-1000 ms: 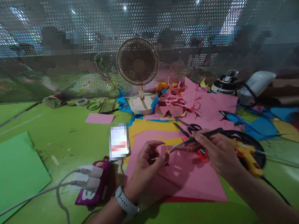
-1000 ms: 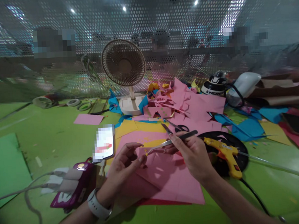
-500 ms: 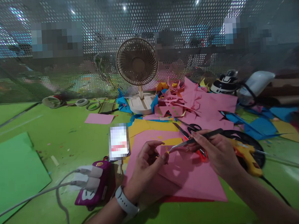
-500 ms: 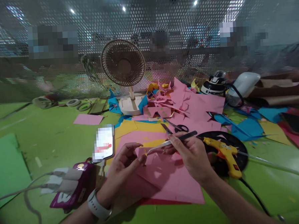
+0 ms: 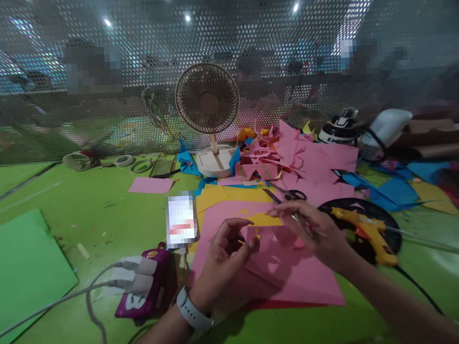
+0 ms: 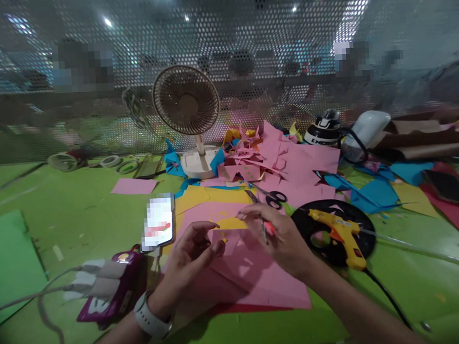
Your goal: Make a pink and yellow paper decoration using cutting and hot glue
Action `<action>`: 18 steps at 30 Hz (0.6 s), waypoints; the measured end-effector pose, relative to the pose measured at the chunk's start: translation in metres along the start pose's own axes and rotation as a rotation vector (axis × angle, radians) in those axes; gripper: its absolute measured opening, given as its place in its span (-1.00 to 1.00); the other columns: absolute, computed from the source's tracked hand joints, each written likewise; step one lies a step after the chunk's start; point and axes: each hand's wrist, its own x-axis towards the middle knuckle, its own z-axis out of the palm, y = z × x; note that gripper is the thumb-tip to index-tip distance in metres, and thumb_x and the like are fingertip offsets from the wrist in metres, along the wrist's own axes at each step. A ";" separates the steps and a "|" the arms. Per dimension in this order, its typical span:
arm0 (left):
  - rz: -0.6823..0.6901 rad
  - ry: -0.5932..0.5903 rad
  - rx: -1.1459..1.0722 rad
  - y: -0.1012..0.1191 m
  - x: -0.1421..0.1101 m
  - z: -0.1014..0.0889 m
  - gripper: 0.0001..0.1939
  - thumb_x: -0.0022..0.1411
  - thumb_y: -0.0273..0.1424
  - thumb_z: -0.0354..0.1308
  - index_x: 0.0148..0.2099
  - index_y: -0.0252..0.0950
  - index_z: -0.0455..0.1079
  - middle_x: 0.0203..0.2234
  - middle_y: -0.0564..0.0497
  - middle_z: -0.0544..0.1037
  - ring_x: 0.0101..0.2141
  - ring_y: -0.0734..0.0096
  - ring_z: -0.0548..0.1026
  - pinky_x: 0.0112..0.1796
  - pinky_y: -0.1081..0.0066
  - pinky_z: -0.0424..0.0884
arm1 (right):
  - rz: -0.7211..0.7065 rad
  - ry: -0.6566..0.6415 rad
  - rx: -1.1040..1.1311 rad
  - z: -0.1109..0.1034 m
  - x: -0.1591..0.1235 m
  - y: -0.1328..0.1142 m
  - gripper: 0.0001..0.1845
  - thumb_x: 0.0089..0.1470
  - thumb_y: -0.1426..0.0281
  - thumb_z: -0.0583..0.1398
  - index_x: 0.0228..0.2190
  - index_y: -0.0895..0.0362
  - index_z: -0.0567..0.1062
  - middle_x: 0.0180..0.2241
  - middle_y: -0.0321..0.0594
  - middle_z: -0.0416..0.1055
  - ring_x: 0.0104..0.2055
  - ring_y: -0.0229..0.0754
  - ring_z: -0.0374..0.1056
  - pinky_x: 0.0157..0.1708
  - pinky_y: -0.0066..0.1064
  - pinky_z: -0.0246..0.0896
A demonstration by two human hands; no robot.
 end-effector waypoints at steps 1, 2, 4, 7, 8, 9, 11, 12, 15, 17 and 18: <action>0.004 -0.007 0.009 0.001 0.000 0.000 -0.73 0.19 -0.36 0.19 -0.07 -0.22 0.25 -0.47 0.11 0.33 -0.42 0.53 0.38 -0.34 0.47 0.34 | 0.000 -0.069 -0.028 0.001 -0.001 -0.001 -0.81 0.11 0.35 0.16 -0.19 0.06 0.42 -0.22 -0.18 0.46 -0.14 -0.16 0.39 -0.14 -0.34 0.28; 0.007 -0.014 0.014 0.002 -0.001 0.000 -0.74 0.19 -0.36 0.18 -0.08 -0.22 0.24 -0.44 0.10 0.35 -0.40 0.52 0.39 -0.32 0.46 0.35 | 0.017 -0.114 -0.035 0.002 -0.002 -0.001 -0.80 0.11 0.35 0.17 -0.18 0.07 0.42 -0.23 -0.19 0.44 -0.20 -0.19 0.40 -0.20 -0.37 0.31; 0.006 -0.024 0.011 0.003 -0.002 0.001 -0.75 0.21 -0.36 0.15 -0.06 -0.22 0.24 -0.36 0.05 0.39 -0.33 0.47 0.42 -0.26 0.42 0.36 | 0.067 -0.145 0.000 0.003 -0.003 -0.001 -0.80 0.11 0.34 0.16 -0.18 0.06 0.40 -0.26 -0.22 0.43 -0.31 -0.25 0.40 -0.31 -0.44 0.32; 0.011 -0.002 -0.009 0.002 -0.004 0.003 -0.74 0.22 -0.38 0.15 -0.04 -0.20 0.26 -0.28 0.03 0.38 -0.26 0.45 0.41 -0.21 0.42 0.35 | 0.094 -0.132 0.032 0.005 -0.004 -0.001 -0.83 0.12 0.33 0.15 -0.20 0.05 0.40 -0.30 -0.27 0.42 -0.33 -0.28 0.38 -0.34 -0.49 0.31; 0.009 0.005 -0.029 0.001 -0.004 0.004 -0.71 0.21 -0.39 0.16 -0.02 -0.19 0.26 -0.29 0.04 0.38 -0.26 0.44 0.42 -0.21 0.41 0.36 | 0.086 -0.127 0.025 0.006 -0.005 -0.001 -0.83 0.12 0.33 0.16 -0.20 0.04 0.40 -0.30 -0.28 0.41 -0.29 -0.28 0.38 -0.31 -0.49 0.30; 0.003 0.009 -0.053 0.000 -0.004 0.005 -0.68 0.20 -0.40 0.17 0.00 -0.18 0.25 -0.32 0.05 0.38 -0.27 0.44 0.42 -0.20 0.39 0.37 | 0.076 -0.126 0.016 0.007 -0.005 -0.001 -0.84 0.12 0.34 0.16 -0.20 0.04 0.40 -0.30 -0.29 0.41 -0.27 -0.28 0.37 -0.27 -0.49 0.29; -0.020 0.013 -0.106 -0.002 -0.004 0.006 -0.63 0.19 -0.41 0.18 0.04 -0.17 0.22 -0.38 0.07 0.39 -0.30 0.43 0.44 -0.21 0.36 0.38 | 0.060 -0.131 0.003 0.009 -0.006 -0.002 -0.84 0.12 0.36 0.16 -0.21 0.03 0.40 -0.30 -0.29 0.41 -0.23 -0.28 0.36 -0.22 -0.48 0.26; -0.032 0.017 -0.121 -0.003 -0.003 0.006 -0.61 0.18 -0.41 0.19 0.04 -0.18 0.22 -0.40 0.08 0.39 -0.31 0.43 0.45 -0.22 0.36 0.39 | 0.055 -0.133 0.001 0.010 -0.006 -0.002 -0.85 0.13 0.37 0.15 -0.20 0.03 0.40 -0.29 -0.30 0.41 -0.22 -0.28 0.35 -0.21 -0.48 0.25; -0.036 0.039 -0.118 -0.007 -0.002 0.005 -0.60 0.15 -0.41 0.23 0.03 -0.21 0.25 -0.46 0.10 0.40 -0.35 0.44 0.45 -0.26 0.38 0.39 | 0.054 -0.130 0.015 0.013 -0.008 -0.002 -0.86 0.12 0.38 0.16 -0.22 0.04 0.40 -0.30 -0.30 0.41 -0.23 -0.28 0.35 -0.21 -0.48 0.25; -0.032 0.046 -0.111 -0.008 0.000 0.003 -0.58 0.13 -0.41 0.24 0.04 -0.21 0.26 -0.48 0.09 0.41 -0.36 0.43 0.45 -0.27 0.38 0.40 | 0.063 -0.123 0.037 0.014 -0.008 -0.001 -0.86 0.12 0.38 0.16 -0.22 0.04 0.41 -0.30 -0.30 0.41 -0.24 -0.28 0.35 -0.23 -0.48 0.26; -0.031 0.046 -0.108 -0.009 0.000 0.002 -0.57 0.13 -0.41 0.24 0.05 -0.21 0.27 -0.46 0.08 0.42 -0.36 0.43 0.45 -0.28 0.38 0.41 | 0.067 -0.110 0.048 0.015 -0.008 0.000 -0.86 0.12 0.38 0.16 -0.22 0.04 0.41 -0.30 -0.30 0.41 -0.24 -0.28 0.35 -0.24 -0.48 0.27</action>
